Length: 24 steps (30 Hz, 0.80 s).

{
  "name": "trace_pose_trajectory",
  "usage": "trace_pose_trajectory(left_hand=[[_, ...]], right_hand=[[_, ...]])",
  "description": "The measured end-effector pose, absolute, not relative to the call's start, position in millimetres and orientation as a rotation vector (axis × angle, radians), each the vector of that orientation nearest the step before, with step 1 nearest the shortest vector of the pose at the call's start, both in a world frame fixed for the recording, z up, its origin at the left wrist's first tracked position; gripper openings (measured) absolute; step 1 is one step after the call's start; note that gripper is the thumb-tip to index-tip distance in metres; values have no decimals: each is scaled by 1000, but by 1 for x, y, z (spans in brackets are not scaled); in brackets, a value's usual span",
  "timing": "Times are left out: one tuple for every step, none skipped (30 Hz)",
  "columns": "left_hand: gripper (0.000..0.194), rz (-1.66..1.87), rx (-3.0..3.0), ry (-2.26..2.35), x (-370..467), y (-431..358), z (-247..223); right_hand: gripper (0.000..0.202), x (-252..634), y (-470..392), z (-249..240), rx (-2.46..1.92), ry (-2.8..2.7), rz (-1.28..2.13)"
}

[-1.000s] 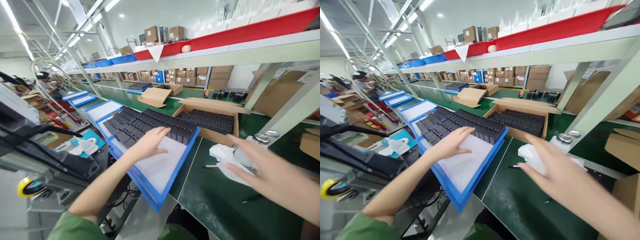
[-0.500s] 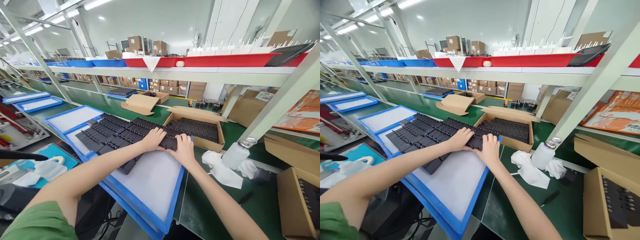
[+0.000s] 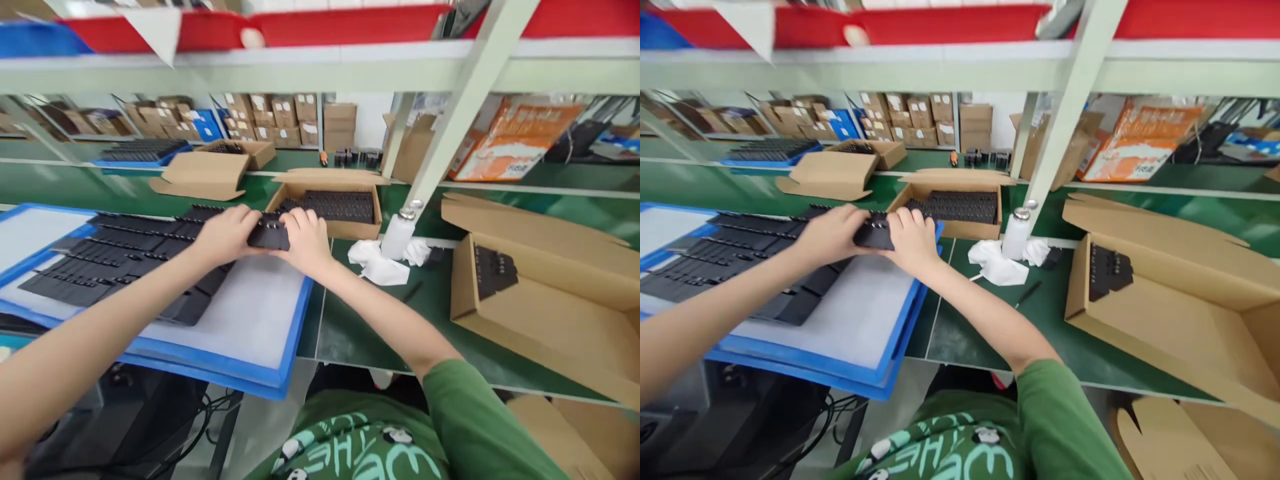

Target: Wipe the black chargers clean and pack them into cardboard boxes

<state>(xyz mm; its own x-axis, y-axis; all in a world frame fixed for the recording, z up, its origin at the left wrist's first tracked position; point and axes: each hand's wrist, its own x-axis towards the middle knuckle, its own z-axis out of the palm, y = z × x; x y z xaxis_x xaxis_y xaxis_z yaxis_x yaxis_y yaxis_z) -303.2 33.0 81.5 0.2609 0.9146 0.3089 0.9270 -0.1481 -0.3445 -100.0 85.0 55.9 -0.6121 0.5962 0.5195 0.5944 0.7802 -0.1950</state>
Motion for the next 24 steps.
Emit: trace_pose_trajectory(left_hand=[[66,-29,-2023,-1631,-289,27,91],[67,-20,-2003,-1578,-271,21,99],[70,-53,-1987,-1539,-249,14,106],[71,-65,-2000,-1519,-223,7,111],[72,-72,-2037,-1510,-195,0,113],[72,-90,-2085,-1508,-166,-6,111],[69,-79,-2163,-1518,-137,-11,106],[66,-87,-2243,-1520,-111,-14,97],[64,-91,-2325,-1515,-87,-17,86],[64,-88,-2404,-1516,-66,-17,72],[63,-74,-2474,-1528,-48,-17,56],[63,-49,-2531,-1551,-33,-16,39],[63,-16,-2572,-1582,-21,-13,22],[62,22,-2599,-1615,-12,-11,7],[61,57,-2618,-1639,-6,-8,-5],[62,83,-2630,-1650,-3,-6,-13],[65,101,-2641,-1648,-2,-4,-17],[71,121,-2651,-1639,-4,-4,-16],[79,122,-2654,-1628,-8,-6,-11],[87,92,-2649,-1621,-15,-9,-2],[94,38,-2635,-1626,-23,-16,9],[96,-79,-2606,-1645,-32,-25,21],[91,-217,-2576,-1680,-40,-36,30],[86,-360,-2525,-1743,-48,-49,37]], right_hand=[[64,-84,81,65,-881,-2381,2],[68,-63,77,73,-871,-2363,-3],[69,-39,71,80,-831,-2338,-21],[66,-11,63,84,-794,-2324,-24],[63,19,55,86,-767,-2316,-18],[60,49,47,85,-762,-2320,-13],[57,79,38,79,-789,-2312,-12],[56,106,30,71,-830,-2310,-7],[55,131,23,59,-888,-2313,7],[56,151,17,43,-946,-2314,30],[57,168,13,26,-1005,-2321,65],[58,181,11,8,-1060,-2331,105],[58,190,10,-11,-1105,-2343,145],[57,196,9,-28,-1145,-2357,177],[56,199,9,-43,-1175,-2371,201],[56,201,9,-55,-1195,-2385,219],[58,202,8,-62,-1209,-2397,231],[64,203,7,-65,-1213,-2409,243],[72,205,6,-65,-1208,-2424,270],[81,207,5,-61,-1194,-2440,317],[88,211,4,-54,-1171,-2452,375],[89,216,4,-46,-1145,-2457,436],[85,221,5,-37,-1120,-2457,488],[76,226,8,-28,-1104,-2451,522]])
